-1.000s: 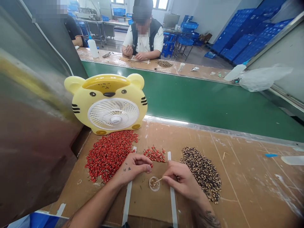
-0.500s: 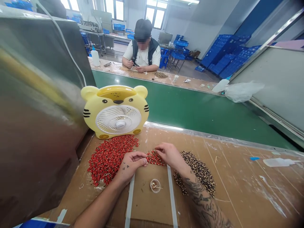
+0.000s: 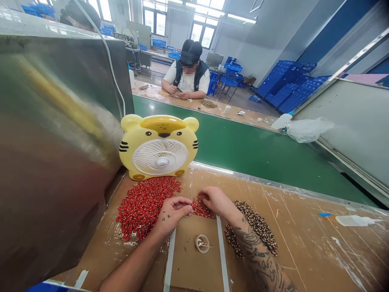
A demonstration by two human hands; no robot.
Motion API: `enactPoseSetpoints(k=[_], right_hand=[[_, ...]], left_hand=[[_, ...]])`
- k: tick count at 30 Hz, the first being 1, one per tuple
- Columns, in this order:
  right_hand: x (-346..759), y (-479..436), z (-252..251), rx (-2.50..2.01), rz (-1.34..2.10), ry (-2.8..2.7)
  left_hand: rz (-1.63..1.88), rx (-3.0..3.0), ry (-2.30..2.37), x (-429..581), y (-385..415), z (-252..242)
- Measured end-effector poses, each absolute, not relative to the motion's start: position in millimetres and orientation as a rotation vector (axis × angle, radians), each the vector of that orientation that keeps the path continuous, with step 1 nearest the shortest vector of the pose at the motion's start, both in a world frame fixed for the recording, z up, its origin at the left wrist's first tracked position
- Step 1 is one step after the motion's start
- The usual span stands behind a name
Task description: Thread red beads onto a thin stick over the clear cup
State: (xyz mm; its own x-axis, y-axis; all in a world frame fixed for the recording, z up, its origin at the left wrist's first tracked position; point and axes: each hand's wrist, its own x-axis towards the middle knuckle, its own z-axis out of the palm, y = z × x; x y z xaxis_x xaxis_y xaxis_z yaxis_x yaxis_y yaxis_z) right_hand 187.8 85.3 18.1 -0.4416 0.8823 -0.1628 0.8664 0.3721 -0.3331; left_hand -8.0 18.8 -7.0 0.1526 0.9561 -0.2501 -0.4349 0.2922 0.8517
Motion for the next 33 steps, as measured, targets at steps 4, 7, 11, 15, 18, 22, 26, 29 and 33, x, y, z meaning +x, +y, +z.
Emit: enactPoseSetpoints(k=[4, 7, 11, 15, 18, 22, 26, 29, 33], right_hand=[[189, 86, 15, -1.567, 0.622, -2.558], [187, 88, 10, -1.539, 0.642, -2.509], [187, 89, 8, -1.511, 0.676, -2.384], [191, 79, 13, -1.488, 0.745, -2.176], [192, 63, 13, -1.463, 0.854, -2.010], [183, 39, 12, -1.379, 1.129, -1.692], [171, 24, 18, -1.259, 1.298, -1.390], [165, 20, 23, -1.201, 1.193, -1.428], [162, 19, 20, -1.141, 1.050, -1.537]], left_hand=[[1.151, 0.673, 0.927, -9, 20, -11], [1.145, 0.670, 0.924, -8, 21, -12], [1.156, 0.675, 0.924, -8, 21, -13], [1.163, 0.740, 0.931, -9, 19, -11], [1.168, 0.800, 0.932, -8, 17, -9], [1.202, 0.841, 0.938, -7, 15, -7], [1.250, 0.905, 0.933, -6, 12, -3], [1.286, 0.936, 0.911, -5, 11, 0], [1.313, 0.987, 0.908, -6, 11, 0]])
